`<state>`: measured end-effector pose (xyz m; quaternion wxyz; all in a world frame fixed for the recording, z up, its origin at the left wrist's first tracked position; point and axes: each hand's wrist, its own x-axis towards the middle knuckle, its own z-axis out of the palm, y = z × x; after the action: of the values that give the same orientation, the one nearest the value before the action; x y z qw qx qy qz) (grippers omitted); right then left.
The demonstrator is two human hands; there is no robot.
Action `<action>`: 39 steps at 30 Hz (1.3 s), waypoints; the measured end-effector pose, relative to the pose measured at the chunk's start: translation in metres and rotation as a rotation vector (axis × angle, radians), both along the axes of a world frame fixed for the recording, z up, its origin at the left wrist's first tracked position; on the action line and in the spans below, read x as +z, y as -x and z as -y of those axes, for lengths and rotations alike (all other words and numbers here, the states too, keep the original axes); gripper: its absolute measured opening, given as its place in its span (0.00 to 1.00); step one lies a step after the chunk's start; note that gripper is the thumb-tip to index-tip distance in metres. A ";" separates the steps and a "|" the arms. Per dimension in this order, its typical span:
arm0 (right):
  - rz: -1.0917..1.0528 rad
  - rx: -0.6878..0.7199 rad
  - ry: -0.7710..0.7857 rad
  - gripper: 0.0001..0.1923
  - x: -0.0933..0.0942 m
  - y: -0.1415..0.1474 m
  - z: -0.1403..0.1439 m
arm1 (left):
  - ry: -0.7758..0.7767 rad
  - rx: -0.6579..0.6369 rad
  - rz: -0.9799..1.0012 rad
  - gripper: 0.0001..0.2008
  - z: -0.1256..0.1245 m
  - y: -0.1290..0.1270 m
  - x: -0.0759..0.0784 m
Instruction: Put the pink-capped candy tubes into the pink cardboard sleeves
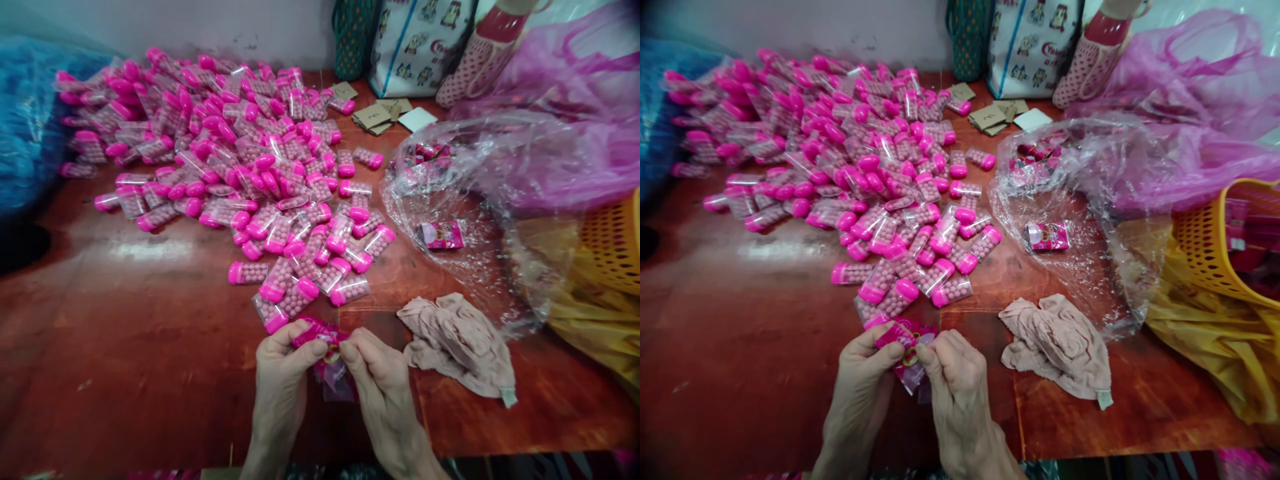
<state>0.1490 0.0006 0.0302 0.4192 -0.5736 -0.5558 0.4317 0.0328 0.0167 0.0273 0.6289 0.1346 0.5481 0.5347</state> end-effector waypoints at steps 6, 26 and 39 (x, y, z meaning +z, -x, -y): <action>-0.044 0.032 0.131 0.08 -0.001 0.000 -0.003 | 0.003 0.063 -0.047 0.06 0.003 -0.003 -0.003; 0.133 0.222 -0.048 0.12 -0.007 -0.007 -0.012 | -0.481 -0.474 -0.699 0.04 -0.008 0.032 -0.003; 0.186 0.070 -0.089 0.07 -0.004 -0.026 -0.033 | -0.108 0.080 -0.087 0.09 -0.018 0.024 0.000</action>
<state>0.1752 0.0334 0.0258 0.3756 -0.5720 -0.6307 0.3659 0.0083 0.0351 0.0276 0.5744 0.1694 0.5504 0.5817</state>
